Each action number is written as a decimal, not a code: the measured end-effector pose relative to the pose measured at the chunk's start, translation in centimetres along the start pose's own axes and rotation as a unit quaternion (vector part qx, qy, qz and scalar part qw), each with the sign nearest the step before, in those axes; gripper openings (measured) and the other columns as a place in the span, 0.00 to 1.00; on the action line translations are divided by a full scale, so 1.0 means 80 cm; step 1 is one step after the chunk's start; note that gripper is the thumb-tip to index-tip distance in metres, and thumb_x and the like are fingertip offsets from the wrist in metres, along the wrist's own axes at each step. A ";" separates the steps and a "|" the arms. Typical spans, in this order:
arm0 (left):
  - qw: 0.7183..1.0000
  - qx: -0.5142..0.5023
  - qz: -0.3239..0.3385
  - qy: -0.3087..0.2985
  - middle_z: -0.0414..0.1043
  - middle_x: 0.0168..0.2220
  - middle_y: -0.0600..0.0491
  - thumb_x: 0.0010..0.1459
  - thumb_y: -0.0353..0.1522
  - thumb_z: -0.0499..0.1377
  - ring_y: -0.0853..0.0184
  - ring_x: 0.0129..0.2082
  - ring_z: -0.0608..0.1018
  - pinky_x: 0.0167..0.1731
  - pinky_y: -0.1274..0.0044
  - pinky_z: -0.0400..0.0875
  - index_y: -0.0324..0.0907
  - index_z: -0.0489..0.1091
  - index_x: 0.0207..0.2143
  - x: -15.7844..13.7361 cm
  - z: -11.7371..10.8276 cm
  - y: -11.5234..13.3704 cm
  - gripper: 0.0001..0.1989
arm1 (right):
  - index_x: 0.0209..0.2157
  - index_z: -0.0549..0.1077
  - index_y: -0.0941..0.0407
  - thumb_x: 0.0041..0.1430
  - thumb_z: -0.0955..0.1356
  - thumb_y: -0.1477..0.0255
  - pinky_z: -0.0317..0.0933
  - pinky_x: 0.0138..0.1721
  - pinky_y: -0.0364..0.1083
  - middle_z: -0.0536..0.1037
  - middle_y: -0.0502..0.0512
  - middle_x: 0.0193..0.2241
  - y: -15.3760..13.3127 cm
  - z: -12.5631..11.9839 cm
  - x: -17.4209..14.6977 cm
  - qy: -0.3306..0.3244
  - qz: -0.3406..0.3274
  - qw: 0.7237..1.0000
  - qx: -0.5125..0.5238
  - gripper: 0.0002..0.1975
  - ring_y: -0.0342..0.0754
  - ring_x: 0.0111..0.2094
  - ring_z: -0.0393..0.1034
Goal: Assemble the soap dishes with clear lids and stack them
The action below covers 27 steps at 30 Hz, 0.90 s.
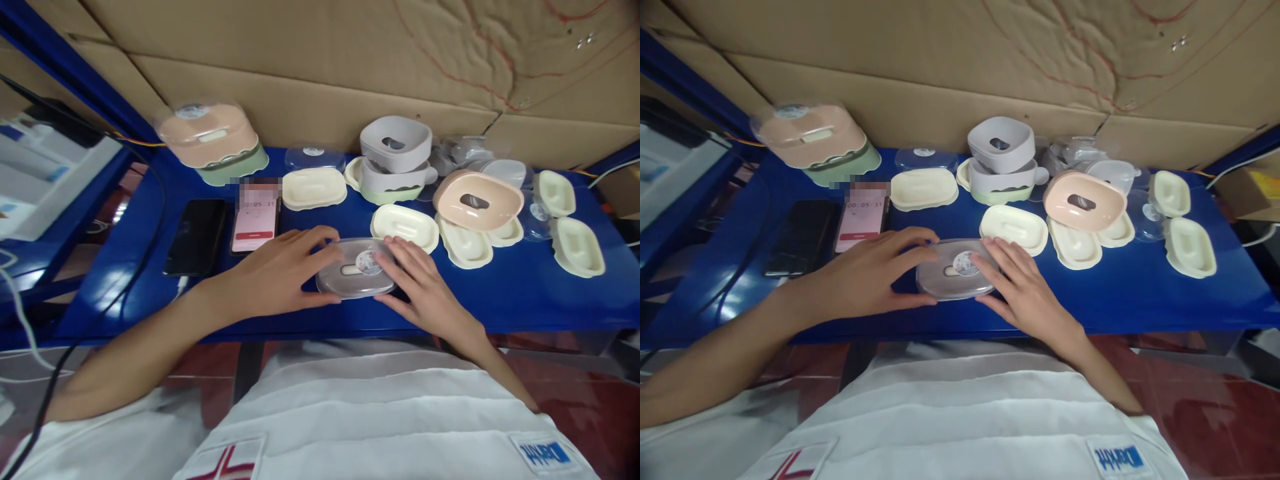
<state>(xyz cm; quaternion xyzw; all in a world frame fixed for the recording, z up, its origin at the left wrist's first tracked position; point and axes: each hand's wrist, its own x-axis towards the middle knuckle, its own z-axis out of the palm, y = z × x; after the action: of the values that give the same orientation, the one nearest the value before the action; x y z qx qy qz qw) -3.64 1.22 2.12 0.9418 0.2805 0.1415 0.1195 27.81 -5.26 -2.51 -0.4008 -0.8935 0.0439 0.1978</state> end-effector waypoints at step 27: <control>0.990 -0.070 0.002 -0.124 0.35 0.81 0.40 0.71 0.49 0.61 0.43 0.76 0.61 0.71 0.55 0.63 0.52 0.33 0.81 0.000 0.018 -0.017 0.49 | 0.78 0.50 0.40 0.73 0.70 0.75 0.56 0.76 0.66 0.50 0.52 0.79 -0.005 -0.001 -0.001 -0.010 -0.008 0.998 0.059 0.41 0.59 0.78 0.47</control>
<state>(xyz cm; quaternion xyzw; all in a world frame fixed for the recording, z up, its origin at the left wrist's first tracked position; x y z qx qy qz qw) -3.82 2.10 0.33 0.9418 0.2512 0.0437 0.2189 27.58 -5.58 -2.37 -0.3806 -0.8944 0.0990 0.2130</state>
